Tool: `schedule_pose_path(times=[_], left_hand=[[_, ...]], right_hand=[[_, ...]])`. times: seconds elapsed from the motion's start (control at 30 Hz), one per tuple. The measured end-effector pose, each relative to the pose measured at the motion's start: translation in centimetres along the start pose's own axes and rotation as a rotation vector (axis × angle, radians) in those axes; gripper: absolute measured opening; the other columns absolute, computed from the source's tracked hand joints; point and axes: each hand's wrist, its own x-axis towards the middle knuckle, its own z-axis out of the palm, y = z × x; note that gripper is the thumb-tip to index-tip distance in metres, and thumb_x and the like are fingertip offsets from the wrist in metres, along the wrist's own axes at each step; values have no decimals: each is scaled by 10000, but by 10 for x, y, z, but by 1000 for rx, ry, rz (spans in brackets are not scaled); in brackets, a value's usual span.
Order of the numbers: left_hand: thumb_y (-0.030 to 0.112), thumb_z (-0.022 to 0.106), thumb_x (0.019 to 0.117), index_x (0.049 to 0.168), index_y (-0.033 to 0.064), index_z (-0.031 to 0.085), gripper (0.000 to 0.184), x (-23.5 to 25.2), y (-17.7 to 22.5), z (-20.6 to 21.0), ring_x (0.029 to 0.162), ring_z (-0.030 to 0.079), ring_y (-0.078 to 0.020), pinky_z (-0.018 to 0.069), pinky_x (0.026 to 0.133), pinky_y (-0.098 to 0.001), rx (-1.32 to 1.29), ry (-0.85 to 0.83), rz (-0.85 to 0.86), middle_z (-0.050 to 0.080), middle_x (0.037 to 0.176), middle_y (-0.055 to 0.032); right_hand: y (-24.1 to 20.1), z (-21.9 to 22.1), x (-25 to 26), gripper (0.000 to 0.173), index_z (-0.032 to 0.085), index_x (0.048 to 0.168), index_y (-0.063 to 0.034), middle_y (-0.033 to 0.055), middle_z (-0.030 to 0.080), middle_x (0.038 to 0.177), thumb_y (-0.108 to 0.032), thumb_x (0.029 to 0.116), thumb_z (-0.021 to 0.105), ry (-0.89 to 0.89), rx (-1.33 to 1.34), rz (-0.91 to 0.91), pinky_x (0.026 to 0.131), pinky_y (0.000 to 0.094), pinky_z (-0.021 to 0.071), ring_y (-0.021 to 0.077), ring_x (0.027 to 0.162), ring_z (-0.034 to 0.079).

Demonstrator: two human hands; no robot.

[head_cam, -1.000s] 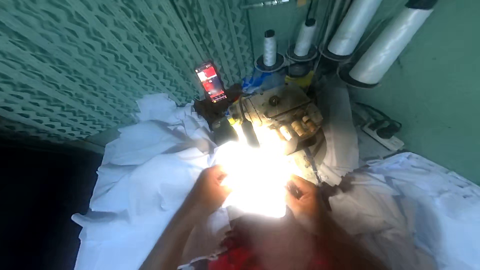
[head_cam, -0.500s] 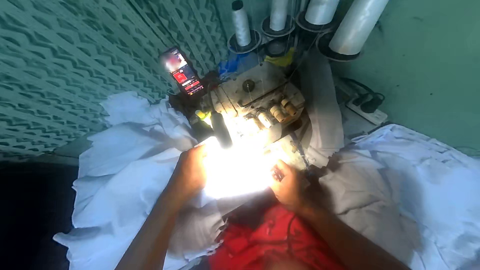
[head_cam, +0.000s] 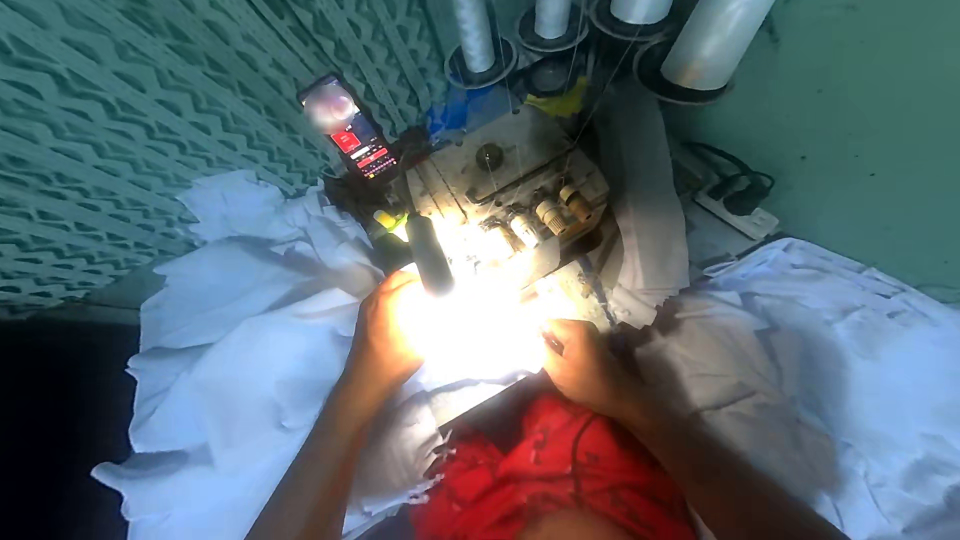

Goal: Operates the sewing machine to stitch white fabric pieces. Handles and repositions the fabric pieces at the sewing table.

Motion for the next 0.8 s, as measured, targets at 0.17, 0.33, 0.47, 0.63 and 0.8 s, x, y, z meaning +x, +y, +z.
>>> schedule_pose_path(times=[0.17, 0.33, 0.47, 0.63, 0.8], left_hand=[[127, 660, 814, 951, 22, 695, 176, -3, 10, 6, 889, 656, -198, 549, 788, -407, 25, 66, -23, 668, 937, -94], [48, 677, 832, 1010, -21, 659, 192, 23, -9, 10, 891, 633, -200, 530, 804, -421, -160, 48, -11, 641, 954, -127], [40, 628, 917, 945, -26, 636, 72, 34, -13, 8, 800, 596, -215, 502, 732, -421, -97, 17, -82, 588, 863, -125], [50, 683, 899, 926, -38, 629, 107, 41, -15, 4, 792, 628, -271, 512, 715, -493, 11, -52, -146, 617, 834, -165], [8, 662, 958, 977, 30, 633, 41, 54, -1, -27, 688, 593, -163, 507, 622, -364, -212, -164, -395, 638, 827, -82]], right_hand=[[12, 4, -5, 184, 765, 1019, -71, 69, 683, 1059, -160, 959, 616, 25, -54, -55, 845, 234, 556, 88, 940, 653], [-6, 11, 4, 169, 669, 913, -62, -48, 569, 712, -117, 977, 523, 3, 272, 110, 615, 184, 458, -7, 646, 530], [-19, 19, 4, 134, 654, 903, -77, -73, 592, 711, -98, 967, 537, -7, 482, 204, 592, 187, 512, -18, 621, 573], [-24, 27, 6, 142, 679, 912, -64, -56, 586, 702, -109, 953, 550, 7, 418, 235, 599, 199, 484, -3, 627, 557], [-23, 41, 24, 136, 688, 834, -63, -51, 567, 649, -145, 912, 612, 159, 276, 137, 571, 209, 458, 5, 590, 526]])
